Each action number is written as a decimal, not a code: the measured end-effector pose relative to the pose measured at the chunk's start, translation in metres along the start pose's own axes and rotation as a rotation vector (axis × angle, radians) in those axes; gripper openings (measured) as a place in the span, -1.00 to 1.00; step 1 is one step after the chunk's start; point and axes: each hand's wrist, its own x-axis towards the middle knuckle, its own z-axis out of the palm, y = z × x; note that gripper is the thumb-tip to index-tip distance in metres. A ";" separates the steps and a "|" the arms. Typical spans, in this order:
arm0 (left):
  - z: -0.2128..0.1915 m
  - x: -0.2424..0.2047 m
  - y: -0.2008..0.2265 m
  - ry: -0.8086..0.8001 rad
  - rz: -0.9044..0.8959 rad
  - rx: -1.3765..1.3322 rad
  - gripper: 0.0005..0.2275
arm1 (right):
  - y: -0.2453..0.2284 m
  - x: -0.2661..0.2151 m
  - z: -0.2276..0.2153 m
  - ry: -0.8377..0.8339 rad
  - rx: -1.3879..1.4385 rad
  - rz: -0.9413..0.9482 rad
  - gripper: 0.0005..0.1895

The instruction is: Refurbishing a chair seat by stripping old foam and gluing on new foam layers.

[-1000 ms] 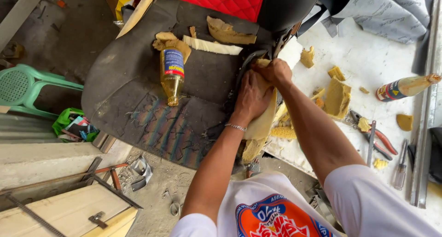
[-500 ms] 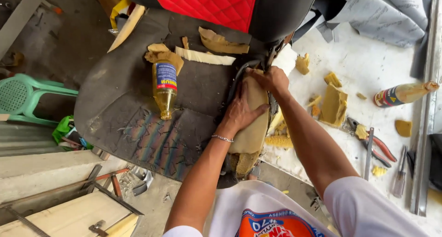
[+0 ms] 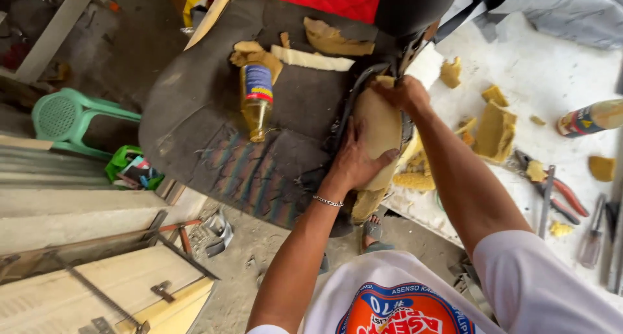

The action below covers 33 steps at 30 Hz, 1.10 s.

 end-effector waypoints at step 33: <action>0.061 0.034 -0.058 0.291 0.290 0.267 -0.09 | 0.042 -0.007 0.032 0.059 0.183 -0.069 -0.01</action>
